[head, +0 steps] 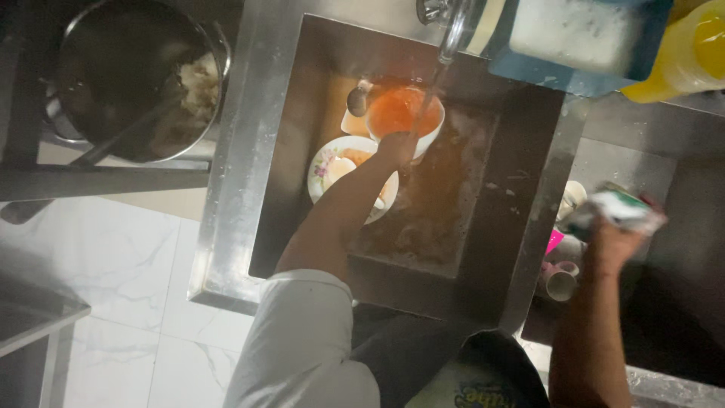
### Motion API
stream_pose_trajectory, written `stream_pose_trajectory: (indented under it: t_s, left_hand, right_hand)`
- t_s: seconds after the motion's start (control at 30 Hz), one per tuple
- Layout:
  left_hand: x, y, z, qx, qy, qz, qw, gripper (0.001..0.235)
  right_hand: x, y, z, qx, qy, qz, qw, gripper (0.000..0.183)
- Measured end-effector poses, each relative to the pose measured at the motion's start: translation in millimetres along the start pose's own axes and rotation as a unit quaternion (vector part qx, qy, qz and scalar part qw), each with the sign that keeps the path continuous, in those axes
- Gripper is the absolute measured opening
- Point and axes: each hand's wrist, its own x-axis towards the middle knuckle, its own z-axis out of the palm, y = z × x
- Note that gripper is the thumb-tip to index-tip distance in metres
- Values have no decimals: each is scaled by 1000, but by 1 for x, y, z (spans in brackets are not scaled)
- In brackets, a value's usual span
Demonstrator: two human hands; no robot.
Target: The person washes a stack of dirty dishes in a kitchen sink using a sponge and running water. They scrub and rinse a plastic container, a pink cup, a glass, a white mug, a bowl, and a plate, placing each item in the adjacent sink basin after cleaning.
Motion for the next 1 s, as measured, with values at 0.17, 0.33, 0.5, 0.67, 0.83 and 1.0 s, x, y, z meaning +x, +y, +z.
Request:
stream_pose_trajectory:
  t_s: [0.17,0.33,0.5,0.67,0.83,1.0]
  left_hand:
    - [7,2,-24,-90,6,-29,995,39]
    - [-28,11,-56,-435,59,-80,895,40]
    - [-90,48,-111,-516,110,-157,835,45]
    - [-154,95,-171,-464,132,-30,875,43]
    - [-211,138,-206,-532,43,-23,846,41]
    - [-208,149,-186,-371,70,172,910,33]
  right_hand:
    - [-33,-40,84,-68,-109,149,980,79]
    - [-25,-77,167,-79,-216,52,972,67]
    - [-25,-100,264,-296,-176,-201,917,44]
    - [-75,-108,305,-270,-249,-299,881,38]
    - [-54,-107,268,171,-315,9,933,49]
    - [-121,-173,208,-166,-214,-383,883,51]
